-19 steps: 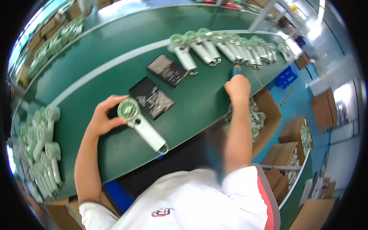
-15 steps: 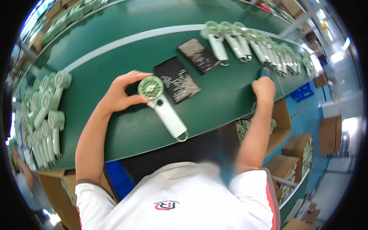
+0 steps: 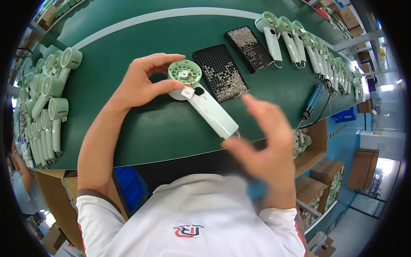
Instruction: Assemble handheld portable fans by attaching housing components and driving screws using an electric screwdriver.
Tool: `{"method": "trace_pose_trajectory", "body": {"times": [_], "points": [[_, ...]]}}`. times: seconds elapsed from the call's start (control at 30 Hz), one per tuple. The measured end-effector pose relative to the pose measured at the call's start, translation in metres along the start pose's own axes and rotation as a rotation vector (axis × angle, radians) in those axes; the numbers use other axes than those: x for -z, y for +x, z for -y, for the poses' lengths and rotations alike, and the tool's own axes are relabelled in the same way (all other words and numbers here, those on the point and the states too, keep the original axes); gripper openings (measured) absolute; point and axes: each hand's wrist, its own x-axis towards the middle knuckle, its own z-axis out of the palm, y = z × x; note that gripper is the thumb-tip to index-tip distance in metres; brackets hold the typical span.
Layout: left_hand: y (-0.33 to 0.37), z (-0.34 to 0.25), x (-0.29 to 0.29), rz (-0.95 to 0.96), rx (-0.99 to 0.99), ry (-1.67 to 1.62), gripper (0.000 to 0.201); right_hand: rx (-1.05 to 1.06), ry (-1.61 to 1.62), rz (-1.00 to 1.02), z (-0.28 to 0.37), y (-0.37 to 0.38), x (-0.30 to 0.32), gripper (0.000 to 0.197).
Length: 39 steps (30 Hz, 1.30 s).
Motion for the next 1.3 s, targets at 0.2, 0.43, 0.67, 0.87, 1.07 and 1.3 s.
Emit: {"method": "trace_pose_trajectory", "body": {"times": [0.2, 0.43, 0.67, 0.87, 1.07, 1.3], "points": [[0.007, -0.014, -0.003, -0.034, 0.192, -0.03, 0.06, 0.072, 0.009, -0.082, -0.009, -0.003, -0.034, 0.059], [-0.004, -0.037, -0.01, -0.076, -0.266, 0.189, 0.086, 0.022, 0.194, -0.157, -0.028, 0.0, -0.022, 0.043], [-0.004, -0.035, -0.014, -0.039, -0.339, 0.222, 0.088, 0.006, 0.354, -0.148, -0.032, 0.002, -0.005, 0.038], [-0.003, -0.037, -0.01, -0.039, -0.356, 0.3, 0.082, -0.005, 0.41, -0.142, -0.033, 0.006, -0.009, 0.038], [-0.002, -0.04, -0.007, -0.017, -0.361, 0.326, 0.082, -0.025, 0.435, -0.123, -0.038, 0.008, -0.012, 0.039], [-0.005, -0.037, -0.01, -0.017, -0.365, 0.308, 0.084, -0.028, 0.416, -0.122, -0.034, 0.005, -0.007, 0.04]]}}
